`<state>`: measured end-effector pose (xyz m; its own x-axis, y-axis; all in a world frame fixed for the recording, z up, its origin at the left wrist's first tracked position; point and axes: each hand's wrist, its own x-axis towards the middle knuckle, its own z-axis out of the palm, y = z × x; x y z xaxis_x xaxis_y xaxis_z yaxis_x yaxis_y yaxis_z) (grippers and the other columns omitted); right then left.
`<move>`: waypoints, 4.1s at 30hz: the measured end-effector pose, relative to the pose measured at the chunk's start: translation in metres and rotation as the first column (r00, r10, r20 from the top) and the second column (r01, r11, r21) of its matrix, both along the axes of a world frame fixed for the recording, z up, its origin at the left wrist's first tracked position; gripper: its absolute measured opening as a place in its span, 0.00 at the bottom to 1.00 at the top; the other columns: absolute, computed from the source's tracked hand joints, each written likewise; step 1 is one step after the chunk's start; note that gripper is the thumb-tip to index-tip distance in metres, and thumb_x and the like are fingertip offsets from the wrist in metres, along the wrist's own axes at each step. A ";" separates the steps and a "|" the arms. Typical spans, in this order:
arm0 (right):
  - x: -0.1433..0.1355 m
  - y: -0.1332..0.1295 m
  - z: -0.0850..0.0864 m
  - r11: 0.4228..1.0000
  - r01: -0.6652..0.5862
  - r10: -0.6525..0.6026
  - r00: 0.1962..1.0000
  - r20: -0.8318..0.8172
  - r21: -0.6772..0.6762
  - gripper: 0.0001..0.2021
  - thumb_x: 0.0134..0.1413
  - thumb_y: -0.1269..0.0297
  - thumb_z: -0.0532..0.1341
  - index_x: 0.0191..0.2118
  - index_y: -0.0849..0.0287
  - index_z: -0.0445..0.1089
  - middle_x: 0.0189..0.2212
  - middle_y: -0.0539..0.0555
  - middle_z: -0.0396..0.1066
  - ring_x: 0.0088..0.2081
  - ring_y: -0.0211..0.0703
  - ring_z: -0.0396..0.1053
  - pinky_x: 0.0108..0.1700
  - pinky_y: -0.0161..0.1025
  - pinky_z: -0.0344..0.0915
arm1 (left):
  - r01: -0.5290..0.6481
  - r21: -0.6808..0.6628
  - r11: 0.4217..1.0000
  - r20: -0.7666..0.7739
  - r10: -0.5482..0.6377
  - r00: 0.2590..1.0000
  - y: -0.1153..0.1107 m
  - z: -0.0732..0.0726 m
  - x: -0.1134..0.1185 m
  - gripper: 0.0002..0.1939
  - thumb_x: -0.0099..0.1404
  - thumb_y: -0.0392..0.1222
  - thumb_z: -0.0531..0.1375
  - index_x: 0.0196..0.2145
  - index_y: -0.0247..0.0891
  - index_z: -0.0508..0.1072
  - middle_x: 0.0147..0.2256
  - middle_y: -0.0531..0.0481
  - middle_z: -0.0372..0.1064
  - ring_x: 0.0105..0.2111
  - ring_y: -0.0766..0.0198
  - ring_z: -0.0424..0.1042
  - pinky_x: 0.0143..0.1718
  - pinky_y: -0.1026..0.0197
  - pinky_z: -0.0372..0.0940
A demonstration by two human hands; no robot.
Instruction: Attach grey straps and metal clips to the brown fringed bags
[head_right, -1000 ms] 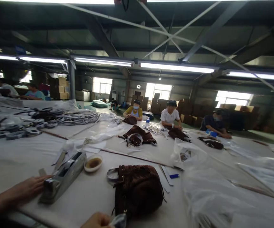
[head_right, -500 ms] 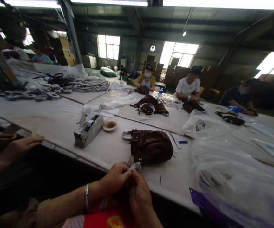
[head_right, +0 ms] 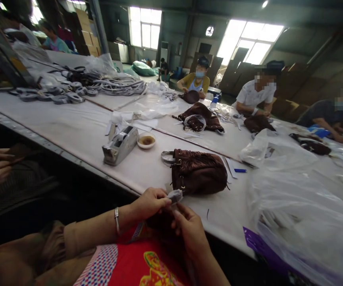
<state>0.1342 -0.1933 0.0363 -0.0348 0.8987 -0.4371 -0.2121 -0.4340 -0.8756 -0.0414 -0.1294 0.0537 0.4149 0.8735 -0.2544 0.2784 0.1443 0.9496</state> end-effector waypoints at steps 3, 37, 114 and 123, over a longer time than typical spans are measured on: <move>0.008 -0.005 -0.003 0.999 0.035 -0.033 0.994 0.101 -0.025 0.23 0.44 0.48 0.71 0.38 0.64 0.76 0.22 0.47 0.63 0.18 0.26 0.51 0.19 0.28 0.44 | 0.036 -0.033 0.999 -0.008 -0.036 0.999 0.002 -0.003 -0.001 0.19 0.59 0.51 0.59 0.29 0.30 0.76 0.20 0.52 0.63 0.19 0.70 0.58 0.20 0.66 0.49; 0.005 0.051 0.016 0.727 -0.456 -0.109 0.662 0.741 0.514 0.06 0.59 0.65 0.60 0.33 0.56 0.75 0.33 0.54 0.75 0.37 0.44 0.70 0.42 0.40 0.65 | 0.132 0.388 0.912 -0.003 -0.142 0.990 0.003 -0.009 -0.006 0.07 0.59 0.39 0.62 0.31 0.33 0.78 0.39 0.46 0.72 0.39 0.62 0.70 0.45 0.63 0.65; -0.016 0.048 0.037 0.334 -0.895 -0.546 0.072 0.835 0.295 0.11 0.64 0.68 0.54 0.29 0.59 0.66 0.27 0.56 0.62 0.33 0.48 0.55 0.38 0.46 0.52 | 0.153 0.362 0.919 -0.154 -0.103 0.983 0.013 -0.014 -0.008 0.13 0.60 0.40 0.56 0.19 0.35 0.64 0.24 0.51 0.65 0.27 0.68 0.63 0.29 0.66 0.58; -0.001 0.045 0.016 0.250 -0.855 -0.420 0.327 0.847 0.454 0.16 0.63 0.75 0.54 0.56 0.65 0.65 0.44 0.62 0.66 0.44 0.50 0.62 0.46 0.49 0.63 | 0.111 -0.001 0.994 0.074 -0.110 0.991 0.019 -0.007 -0.015 0.13 0.56 0.45 0.58 0.20 0.34 0.66 0.18 0.55 0.58 0.19 0.71 0.55 0.20 0.65 0.48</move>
<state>0.1336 -0.1481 0.0522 -0.6046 0.6204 0.4996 0.6539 0.7447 -0.1335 -0.0564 -0.1104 0.0467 0.5265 0.8202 -0.2238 0.2226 0.1211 0.9674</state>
